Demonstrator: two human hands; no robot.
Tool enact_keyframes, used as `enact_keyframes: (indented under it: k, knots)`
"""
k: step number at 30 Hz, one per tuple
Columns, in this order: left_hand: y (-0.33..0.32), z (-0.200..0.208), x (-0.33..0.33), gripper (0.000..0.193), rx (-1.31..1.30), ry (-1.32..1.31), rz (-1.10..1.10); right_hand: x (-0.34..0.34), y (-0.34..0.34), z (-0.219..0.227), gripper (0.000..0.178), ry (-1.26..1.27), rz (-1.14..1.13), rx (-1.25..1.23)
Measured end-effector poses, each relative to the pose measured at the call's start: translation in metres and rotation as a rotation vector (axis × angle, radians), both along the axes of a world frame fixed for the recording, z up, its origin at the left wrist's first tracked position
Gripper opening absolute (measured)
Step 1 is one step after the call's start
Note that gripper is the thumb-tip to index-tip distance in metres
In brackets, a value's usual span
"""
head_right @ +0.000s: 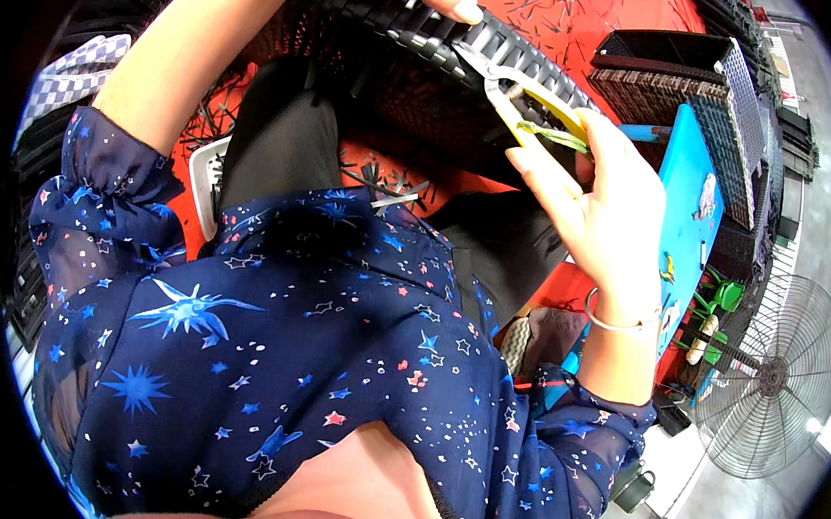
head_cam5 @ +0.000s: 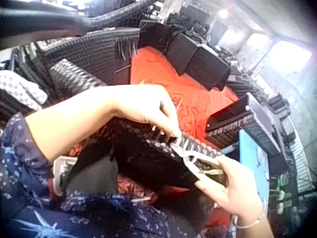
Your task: The person weaves a black plastic strip into the rim of a large black basket. They use pliers to tuck and secure the strip, then continue weaving by hand, adjusting the weave pattern along the basket's edge.
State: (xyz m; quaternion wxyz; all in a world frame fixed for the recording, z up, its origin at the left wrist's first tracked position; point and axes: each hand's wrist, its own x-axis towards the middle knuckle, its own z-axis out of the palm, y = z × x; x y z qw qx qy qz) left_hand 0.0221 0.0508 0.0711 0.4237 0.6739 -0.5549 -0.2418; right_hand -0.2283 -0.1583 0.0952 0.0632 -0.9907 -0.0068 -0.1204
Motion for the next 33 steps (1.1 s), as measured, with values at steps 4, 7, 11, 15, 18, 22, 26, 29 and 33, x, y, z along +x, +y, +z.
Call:
enact_keyframes:
  k: [4,7,11,15,18,22,26,29,33]
  knots:
    - [0.001,-0.001,0.001,0.025,-0.014,-0.020,-0.005,0.006,0.001,0.010,0.060,-0.027,0.094,-0.100]
    - [-0.004,-0.003,0.003,0.025,-0.042,-0.020,-0.041,0.004,0.005,0.024,0.061,-0.059,0.185,-0.305]
    - [-0.002,-0.006,0.000,0.021,-0.088,0.001,-0.087,0.003,0.015,0.038,0.063,0.013,0.195,-0.449]
    - [0.002,-0.005,0.000,0.019,-0.129,-0.010,-0.113,0.002,0.010,0.038,0.065,0.094,0.159,-0.410]
    - [0.001,-0.008,-0.001,0.019,-0.138,-0.015,-0.106,-0.001,0.000,0.021,0.067,0.090,0.158,-0.373]
    - [-0.001,-0.011,0.002,0.020,-0.157,-0.022,-0.127,0.005,-0.005,0.006,0.072,0.020,0.191,-0.328]
    - [-0.003,-0.008,0.002,0.020,-0.147,-0.017,-0.146,0.006,-0.005,0.008,0.074,0.030,0.165,-0.366]
    - [0.007,-0.005,0.002,0.020,-0.133,-0.031,-0.115,0.016,-0.005,0.010,0.073,0.040,0.196,-0.387]
    - [0.000,-0.008,0.003,0.020,-0.127,-0.039,-0.114,0.019,-0.007,0.012,0.069,0.036,0.191,-0.402]
